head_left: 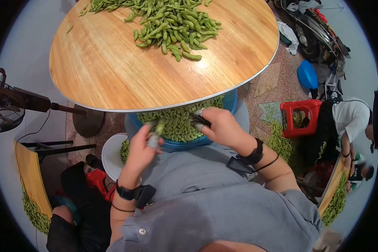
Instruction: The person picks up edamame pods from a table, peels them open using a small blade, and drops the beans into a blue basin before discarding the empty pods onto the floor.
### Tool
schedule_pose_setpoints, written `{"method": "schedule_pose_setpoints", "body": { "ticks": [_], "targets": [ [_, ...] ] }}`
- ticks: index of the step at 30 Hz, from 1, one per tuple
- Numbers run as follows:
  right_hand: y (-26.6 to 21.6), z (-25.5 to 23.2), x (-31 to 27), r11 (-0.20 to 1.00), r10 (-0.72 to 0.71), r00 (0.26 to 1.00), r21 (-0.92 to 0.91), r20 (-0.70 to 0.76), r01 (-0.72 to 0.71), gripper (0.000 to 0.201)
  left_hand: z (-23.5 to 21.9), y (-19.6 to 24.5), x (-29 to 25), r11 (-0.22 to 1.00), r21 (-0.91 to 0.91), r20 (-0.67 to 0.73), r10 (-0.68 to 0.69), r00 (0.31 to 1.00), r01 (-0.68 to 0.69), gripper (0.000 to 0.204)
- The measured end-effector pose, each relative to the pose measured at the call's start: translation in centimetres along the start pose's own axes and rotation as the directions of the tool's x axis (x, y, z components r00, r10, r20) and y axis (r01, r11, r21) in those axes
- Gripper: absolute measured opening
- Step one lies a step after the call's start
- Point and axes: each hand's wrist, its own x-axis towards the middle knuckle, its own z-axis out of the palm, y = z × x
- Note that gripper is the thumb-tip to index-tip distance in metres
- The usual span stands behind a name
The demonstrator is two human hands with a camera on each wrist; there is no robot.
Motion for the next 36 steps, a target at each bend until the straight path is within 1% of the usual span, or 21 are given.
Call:
{"method": "schedule_pose_setpoints", "body": {
  "ticks": [1, 2, 3, 5, 7, 8, 10, 12, 14, 16, 18, 20, 21, 23, 25, 26, 27, 29, 30, 32, 36],
  "targets": [
    [-0.9, -0.9, 0.3, 0.995, 0.017, 0.997, 0.099, 0.072, -0.024, 0.018, -1.5, -1.0, -0.7, 0.999, 0.042, -0.051, 0.010, 0.999, -0.008, 0.035],
    [-0.8, -1.2, 1.1, 0.994, -0.069, 0.996, 0.083, -0.059, 0.073, 0.018, -2.9, -1.9, -1.3, 0.999, 0.034, -0.098, 0.004, 0.995, -0.001, 0.035],
    [-0.9, -1.7, 2.1, 0.994, -0.066, 0.996, 0.082, -0.059, 0.070, 0.018, -4.4, -3.0, -2.0, 0.990, 0.138, -0.198, 0.019, 0.980, 0.008, 0.033],
    [-0.6, -2.9, 4.9, 0.999, -0.034, 0.965, -0.006, -0.259, 0.034, 0.017, -6.8, -3.0, -4.0, 0.977, 0.212, -0.272, 0.032, 0.962, 0.027, 0.031],
    [0.9, -3.1, 7.8, 0.995, -0.057, 0.946, -0.101, -0.320, 0.026, 0.017, -8.6, -3.4, -5.7, 0.778, 0.592, -0.361, 0.023, 0.932, 0.210, 0.036],
    [1.6, -3.1, 8.9, 0.981, -0.082, 0.923, -0.192, -0.376, 0.009, 0.018, -9.1, -3.8, -6.5, 0.778, 0.594, -0.360, 0.027, 0.933, 0.206, 0.036],
    [3.3, -2.4, 10.5, 0.969, -0.072, 0.931, -0.248, -0.357, -0.020, 0.018, -9.8, -4.7, -7.7, 0.427, 0.857, -0.365, 0.111, 0.924, 0.288, 0.033],
    [3.5, -2.2, 10.9, 0.952, -0.063, 0.940, -0.303, -0.334, -0.044, 0.018, -9.7, -4.4, -7.6, 0.444, 0.875, -0.311, 0.211, 0.927, 0.192, 0.032],
    [2.7, -2.7, 10.3, 0.967, -0.124, 0.947, -0.248, -0.295, 0.049, 0.018, -8.9, -3.3, -7.1, 0.451, 0.887, -0.253, 0.304, 0.918, 0.095, 0.031],
    [1.8, -2.9, 8.9, 0.987, -0.113, 0.955, -0.141, -0.276, 0.076, 0.017, -6.5, -0.1, -5.2, 0.844, 0.527, -0.158, 0.210, 0.965, -0.097, 0.030],
    [0.5, -3.4, 7.0, 0.998, -0.066, 0.978, 0.009, -0.196, 0.069, 0.016, -3.0, 3.8, -3.8, 0.958, 0.235, -0.118, 0.198, 0.973, -0.166, 0.028],
    [-0.6, -3.9, 5.2, 0.987, -0.129, 0.986, 0.086, -0.104, 0.138, 0.019, -0.7, 6.0, -1.9, 0.897, 0.255, -0.082, 0.391, 0.917, -0.360, 0.030],
    [-1.1, -4.0, 4.3, 0.963, -0.206, 0.978, 0.173, -0.017, 0.205, 0.022, 0.4, 6.7, -0.5, 0.899, 0.253, -0.078, 0.388, 0.919, -0.358, 0.030],
    [-2.1, -4.2, 3.1, 0.955, -0.202, 0.979, 0.232, 0.040, 0.187, 0.022, 1.9, 7.3, 1.7, 0.758, 0.344, 0.056, 0.572, 0.818, -0.554, 0.030],
    [-2.4, -4.1, 2.3, 0.944, -0.240, 0.970, 0.241, 0.027, 0.227, 0.022, 2.5, 6.8, 2.5, 0.898, 0.112, 0.312, 0.375, 0.873, -0.426, 0.025],
    [-2.2, -4.2, 2.1, 0.949, -0.241, 0.969, 0.222, 0.054, 0.223, 0.025, 2.9, 7.1, 2.4, 0.985, -0.066, 0.395, 0.172, 0.902, -0.159, 0.019],
    [-2.2, -4.0, 2.0, 0.949, -0.240, 0.970, 0.223, 0.047, 0.224, 0.025, 3.0, 7.4, 2.4, 0.985, -0.060, 0.398, 0.170, 0.902, -0.160, 0.019],
    [-2.5, -3.1, 1.6, 0.947, -0.154, 0.986, 0.276, -0.069, 0.167, 0.031, 3.1, 7.6, 2.1, 0.949, -0.309, 0.370, 0.054, 0.927, 0.068, 0.018],
    [-2.7, -2.4, 1.2, 0.944, -0.157, 0.985, 0.282, -0.070, 0.171, 0.031, 3.2, 7.0, 2.0, 0.939, -0.342, 0.313, 0.068, 0.947, 0.046, 0.016],
    [-3.0, -1.2, 0.4, 0.841, 0.052, 0.998, 0.539, 0.018, -0.053, 0.034, 3.4, 7.0, 1.6, 0.949, -0.316, 0.232, 0.083, 0.969, -0.006, 0.016],
    [-4.0, -1.5, 0.1, 0.812, 0.056, 0.968, 0.553, 0.245, -0.187, 0.041, 3.7, 6.6, 1.3, 0.952, -0.249, 0.102, 0.206, 0.973, -0.175, 0.014]
  ]
}}
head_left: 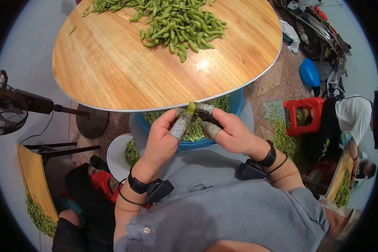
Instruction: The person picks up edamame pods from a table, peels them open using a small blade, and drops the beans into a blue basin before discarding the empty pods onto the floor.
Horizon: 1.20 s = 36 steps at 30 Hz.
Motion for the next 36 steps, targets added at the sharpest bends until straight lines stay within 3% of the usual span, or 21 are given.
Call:
{"method": "schedule_pose_setpoints", "body": {
  "ticks": [7, 9, 10, 12, 13, 14, 15, 19, 20, 21, 22, 23, 24, 28, 29, 30, 31, 32, 33, 34, 36],
  "targets": [
    [0.2, 0.3, 0.2, 0.993, 0.060, 0.998, 0.098, 0.003, -0.060, 0.040, 0.1, -0.9, 0.0, 1.000, -0.010, -0.012, 0.009, 1.000, -0.010, 0.014],
    [-0.9, -0.1, 0.1, 0.937, 0.241, 0.965, 0.233, 0.104, -0.260, 0.040, -0.1, -1.0, 0.1, 0.998, -0.056, 0.017, -0.036, 0.999, 0.037, 0.014],
    [-0.7, 0.0, 0.1, 0.937, 0.243, 0.965, 0.234, 0.100, -0.260, 0.040, 0.1, -0.9, 0.1, 0.998, -0.055, 0.021, -0.037, 0.999, 0.038, 0.014],
    [-0.4, 0.3, 0.2, 0.923, 0.231, 0.969, 0.296, 0.089, -0.247, 0.036, 0.4, -0.7, 0.0, 0.989, 0.133, -0.029, 0.062, 0.998, -0.058, 0.013],
    [-0.6, 0.4, 0.2, 0.923, 0.232, 0.969, 0.294, 0.087, -0.248, 0.036, 0.3, -1.0, 0.1, 0.990, 0.132, -0.027, 0.063, 0.998, -0.059, 0.013],
    [-0.7, 0.5, 0.3, 0.900, 0.267, 0.959, 0.331, 0.093, -0.282, 0.035, 0.0, -1.8, 0.3, 0.816, 0.493, -0.007, 0.352, 0.936, -0.303, 0.013],
    [-0.9, 0.5, 0.4, 0.875, 0.300, 0.949, 0.367, 0.101, -0.315, 0.035, -0.2, -2.2, 0.4, 0.462, 0.765, 0.119, 0.585, 0.803, -0.449, 0.013],
    [-0.8, 0.4, 0.9, 0.782, 0.363, 0.916, 0.477, 0.174, -0.400, 0.033, -0.9, -2.3, 0.2, 0.378, 0.813, 0.158, 0.587, 0.794, -0.442, 0.014],
    [-0.7, 0.2, 0.7, 0.690, 0.374, 0.893, 0.569, 0.250, -0.448, 0.036, -1.1, -2.2, 0.1, 0.709, 0.614, 0.060, 0.395, 0.917, -0.346, 0.014],
    [-0.6, -0.1, 0.6, 0.582, 0.374, 0.868, 0.646, 0.327, -0.494, 0.038, -1.4, -2.0, -0.1, 0.928, 0.337, 0.036, 0.159, 0.987, -0.161, 0.014],
    [-0.5, -0.3, 0.5, 0.581, 0.374, 0.867, 0.645, 0.331, -0.497, 0.038, -1.9, -1.8, -0.1, 0.928, 0.337, 0.031, 0.157, 0.987, -0.159, 0.014],
    [-0.3, -0.5, 0.4, 0.478, 0.361, 0.840, 0.694, 0.404, -0.539, 0.038, -2.4, -1.6, -0.1, 0.998, -0.016, 0.123, -0.052, 0.991, 0.054, 0.013],
    [-0.2, -0.6, 0.3, 0.368, 0.339, 0.813, 0.728, 0.474, -0.578, 0.037, -2.7, -1.5, -0.1, 0.892, -0.338, 0.278, -0.209, 0.938, 0.299, 0.012],
    [0.7, -0.8, 0.0, 0.247, 0.274, 0.810, 0.776, 0.518, -0.580, 0.034, -2.2, -1.5, 0.0, 0.846, -0.403, 0.326, -0.224, 0.918, 0.350, 0.015],
    [0.3, -0.7, 0.1, 0.326, 0.332, 0.811, 0.748, 0.482, -0.578, 0.033, -1.6, -1.1, 0.1, 0.965, -0.134, 0.219, -0.194, 0.956, 0.227, 0.013],
    [-0.1, -0.6, 0.2, 0.402, 0.385, 0.811, 0.711, 0.440, -0.576, 0.031, -1.1, -0.8, 0.2, 0.981, 0.162, 0.124, -0.129, 0.984, 0.108, 0.012],
    [-0.3, -0.3, 0.3, 0.401, 0.384, 0.811, 0.712, 0.441, -0.577, 0.031, -1.3, -1.1, 0.3, 0.981, 0.163, 0.122, -0.130, 0.984, 0.109, 0.012],
    [-0.5, 0.0, 0.2, 0.487, 0.422, 0.819, 0.665, 0.388, -0.566, 0.031, -1.6, -1.6, 0.4, 0.827, 0.532, 0.135, 0.131, 0.982, -0.184, 0.010],
    [-0.5, 0.3, 0.0, 0.566, 0.453, 0.828, 0.611, 0.331, -0.554, 0.030, -1.7, -2.0, 0.4, 0.463, 0.792, 0.249, 0.352, 0.902, -0.399, 0.009],
    [-0.3, 0.3, 0.0, 0.562, 0.451, 0.829, 0.616, 0.331, -0.552, 0.030, -1.6, -2.1, 0.4, 0.461, 0.793, 0.252, 0.347, 0.903, -0.399, 0.009],
    [0.2, 0.3, 0.0, 0.555, 0.441, 0.833, 0.628, 0.333, -0.545, 0.029, -1.2, -2.3, 0.5, 0.288, 0.830, 0.311, 0.471, 0.826, -0.477, 0.008]
  ]
}}
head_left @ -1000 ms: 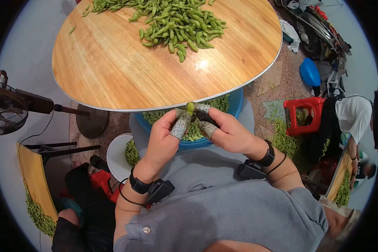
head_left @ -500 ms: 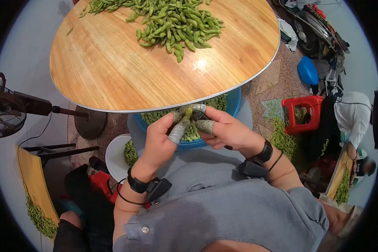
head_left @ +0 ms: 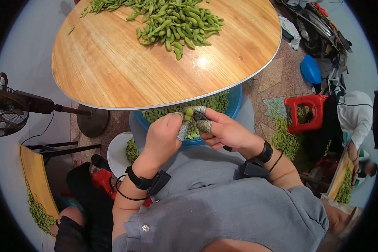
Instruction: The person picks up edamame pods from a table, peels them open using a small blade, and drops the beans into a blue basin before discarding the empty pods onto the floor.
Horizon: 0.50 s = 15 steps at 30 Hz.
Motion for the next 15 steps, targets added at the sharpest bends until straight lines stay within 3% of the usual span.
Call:
{"method": "schedule_pose_setpoints", "body": {
  "ticks": [1, 3, 4, 5, 6, 10, 11, 12, 13, 15],
  "targets": [
    [0.1, -0.1, 0.0, 1.000, -0.002, 1.000, 0.001, 0.002, 0.002, 0.029, 0.3, -0.2, -0.2, 1.000, 0.003, 0.001, 0.001, 1.000, -0.001, 0.008],
    [0.5, -0.3, 0.0, 0.996, 0.015, 1.000, 0.090, 0.008, -0.015, 0.030, 1.1, -0.4, -0.8, 0.954, -0.278, -0.002, -0.119, 0.993, 0.114, 0.007],
    [0.8, -0.4, -0.1, 0.996, 0.014, 1.000, 0.093, 0.007, -0.015, 0.030, 1.2, -0.3, -1.1, 0.954, -0.278, 0.001, -0.118, 0.993, 0.114, 0.007],
    [1.0, -0.4, -0.1, 0.994, 0.014, 1.000, 0.109, 0.009, -0.015, 0.029, 1.2, -0.1, -1.3, 0.571, -0.720, 0.215, -0.357, 0.909, 0.394, 0.008],
    [1.1, -0.5, -0.1, 0.992, 0.013, 1.000, 0.124, 0.010, -0.014, 0.029, 1.2, 0.0, -1.4, -0.049, -0.843, 0.506, -0.406, 0.761, 0.535, 0.015],
    [1.0, -1.6, 0.0, 0.997, 0.015, 0.997, 0.080, 0.080, -0.022, 0.024, 1.3, 0.2, -1.5, -0.014, -0.845, 0.501, -0.372, 0.781, 0.535, 0.015],
    [1.6, -1.8, 1.0, 0.964, -0.244, 0.969, -0.121, -0.042, 0.238, 0.022, 1.9, -0.2, -1.8, 0.277, -0.801, 0.410, -0.393, 0.823, 0.531, 0.014],
    [2.1, -2.2, 1.7, 0.829, -0.505, 0.857, -0.338, -0.107, 0.446, 0.021, 2.0, -0.1, -1.7, 0.543, -0.681, 0.320, -0.383, 0.867, 0.491, 0.012],
    [2.3, -2.7, 2.1, 0.828, -0.506, 0.855, -0.336, -0.109, 0.448, 0.021, 1.9, 0.1, -1.6, 0.545, -0.680, 0.321, -0.381, 0.867, 0.491, 0.012],
    [2.4, -3.8, 2.7, 0.640, -0.558, 0.818, -0.700, -0.142, 0.315, 0.027, 1.4, 0.9, -0.9, 0.596, -0.631, 0.420, -0.277, 0.864, 0.497, 0.008]
  ]
}}
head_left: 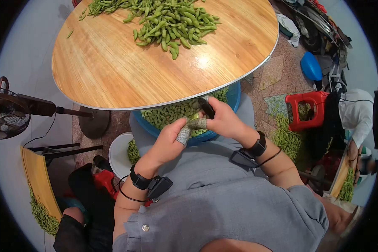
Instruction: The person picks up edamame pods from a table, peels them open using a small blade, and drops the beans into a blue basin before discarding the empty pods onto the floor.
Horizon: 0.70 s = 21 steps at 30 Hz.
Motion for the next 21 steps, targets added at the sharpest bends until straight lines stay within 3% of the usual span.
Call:
{"method": "schedule_pose_setpoints", "body": {
  "ticks": [1, 3, 5, 7, 10, 11, 13, 15, 16, 17, 18, 19, 21],
  "targets": [
    [0.4, -0.2, 0.1, 1.000, -0.002, 1.000, 0.002, 0.001, 0.002, 0.027, -0.6, 0.3, -0.1, 0.984, -0.027, 0.097, -0.174, 0.980, 0.177, 0.008],
    [0.9, -0.4, 0.2, 0.989, -0.103, 0.994, -0.099, 0.037, 0.107, 0.030, -0.8, 0.0, -0.2, 0.973, -0.075, 0.122, -0.209, 0.970, 0.219, 0.008],
    [0.5, 0.1, 0.2, 0.984, -0.108, 0.993, -0.137, 0.047, 0.114, 0.031, -0.8, -0.7, -0.2, 0.955, -0.124, 0.156, -0.249, 0.956, 0.269, 0.009],
    [0.7, 0.4, 0.4, 0.976, -0.119, 0.991, -0.177, 0.054, 0.127, 0.033, -0.6, -1.4, 0.0, 0.968, 0.249, 0.047, 0.031, 0.998, -0.042, 0.012],
    [2.5, 0.7, 1.1, 0.909, -0.231, 0.969, -0.335, 0.087, 0.247, 0.031, -0.3, -3.0, 0.2, 0.912, 0.390, 0.010, 0.130, 0.991, -0.124, 0.014],
    [3.2, 0.5, 1.4, 0.886, -0.226, 0.970, -0.395, 0.087, 0.242, 0.030, -0.4, -3.2, 0.1, 0.912, 0.391, 0.009, 0.128, 0.992, -0.121, 0.014],
    [4.4, 0.1, 1.7, 0.863, -0.218, 0.972, -0.449, 0.085, 0.233, 0.032, -1.0, -3.1, -0.2, 0.974, 0.161, 0.014, -0.167, 0.986, 0.162, 0.014],
    [4.9, -0.2, 2.0, 0.767, -0.366, 0.930, -0.559, 0.021, 0.314, 0.029, -1.4, -2.8, -0.4, 0.966, 0.129, -0.013, -0.225, 0.974, 0.225, 0.013],
    [4.6, 0.0, 1.6, 0.770, -0.366, 0.930, -0.553, 0.025, 0.318, 0.029, -1.5, -2.8, -0.5, 0.955, 0.094, -0.036, -0.278, 0.960, 0.280, 0.012],
    [4.0, 0.0, 0.8, 0.776, -0.337, 0.942, -0.567, -0.004, 0.275, 0.027, -1.6, -2.8, -0.5, 0.955, 0.094, -0.043, -0.279, 0.959, 0.282, 0.012],
    [2.9, -0.1, 0.1, 0.781, -0.306, 0.951, -0.580, -0.034, 0.230, 0.025, -1.6, -3.0, -0.4, 0.951, 0.211, -0.072, -0.215, 0.974, 0.225, 0.012],
    [1.6, -0.1, -0.2, 0.821, -0.348, 0.937, -0.487, -0.011, 0.299, 0.019, -1.5, -3.1, -0.3, 0.930, 0.327, -0.090, -0.147, 0.985, 0.168, 0.012],
    [1.5, 0.5, 0.2, 0.846, -0.388, 0.922, -0.389, 0.019, 0.364, 0.019, -1.1, -2.4, -0.1, 0.931, 0.346, -0.096, -0.088, 0.991, 0.116, 0.011]
  ]
}}
